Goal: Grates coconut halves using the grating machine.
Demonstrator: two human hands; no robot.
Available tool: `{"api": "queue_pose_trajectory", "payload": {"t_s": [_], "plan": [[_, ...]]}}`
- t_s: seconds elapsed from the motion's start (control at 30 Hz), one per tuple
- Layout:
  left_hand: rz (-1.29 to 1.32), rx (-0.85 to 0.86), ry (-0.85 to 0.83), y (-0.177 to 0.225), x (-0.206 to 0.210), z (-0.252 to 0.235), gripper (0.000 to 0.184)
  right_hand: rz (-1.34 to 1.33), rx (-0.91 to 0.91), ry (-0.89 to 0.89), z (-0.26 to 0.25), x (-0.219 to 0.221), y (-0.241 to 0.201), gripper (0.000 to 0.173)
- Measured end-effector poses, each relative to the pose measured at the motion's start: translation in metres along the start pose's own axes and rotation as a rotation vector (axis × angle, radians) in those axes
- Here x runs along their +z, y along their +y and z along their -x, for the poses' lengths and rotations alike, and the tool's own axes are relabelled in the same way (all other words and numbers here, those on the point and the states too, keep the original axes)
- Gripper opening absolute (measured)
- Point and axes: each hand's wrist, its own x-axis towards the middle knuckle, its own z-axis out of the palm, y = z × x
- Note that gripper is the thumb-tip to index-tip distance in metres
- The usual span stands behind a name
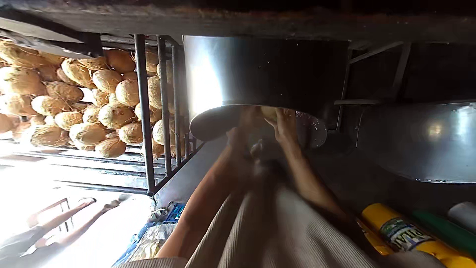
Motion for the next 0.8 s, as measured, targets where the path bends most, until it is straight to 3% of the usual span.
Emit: {"api": "queue_pose_trajectory", "payload": {"t_s": [0.1,0.13,0.2,0.27,0.4,0.47,0.5,0.57,0.7,0.8], "plan": [[-0.369,0.051,-0.093,-0.007,-0.017,-0.004,0.032,-0.223,-0.006,-0.078,-0.008,-0.008,0.015,0.036],[-0.418,0.111,-0.070,-0.010,-0.019,0.000,0.036,-0.267,-0.011,-0.105,-0.007,-0.010,0.019,0.040],[-0.497,0.269,0.063,0.012,0.001,0.005,0.041,-0.271,-0.063,-0.122,-0.014,-0.005,0.018,0.028],[-0.522,0.389,0.124,0.013,0.012,0.006,0.050,-0.207,-0.070,-0.096,-0.010,-0.005,0.020,0.027],[-0.162,0.333,0.020,0.010,0.005,-0.003,0.049,0.020,-0.059,-0.011,0.009,0.011,0.001,0.053],[0.082,0.243,-0.062,0.017,0.004,-0.006,0.032,0.056,-0.079,-0.028,0.008,0.006,-0.006,0.060],[0.085,0.148,-0.081,0.021,0.003,-0.002,0.028,0.021,-0.063,-0.039,0.008,0.000,-0.005,0.059],[-0.012,0.054,-0.140,0.032,-0.005,0.003,0.034,-0.115,-0.022,-0.077,0.001,-0.006,0.003,0.055],[-0.574,0.296,0.052,0.058,0.011,0.013,0.041,-0.183,-0.123,-0.125,-0.018,-0.002,0.005,0.028],[-0.710,0.335,0.079,0.026,0.012,0.012,0.055,-0.104,-0.096,-0.095,0.002,-0.011,0.019,0.038]]}}
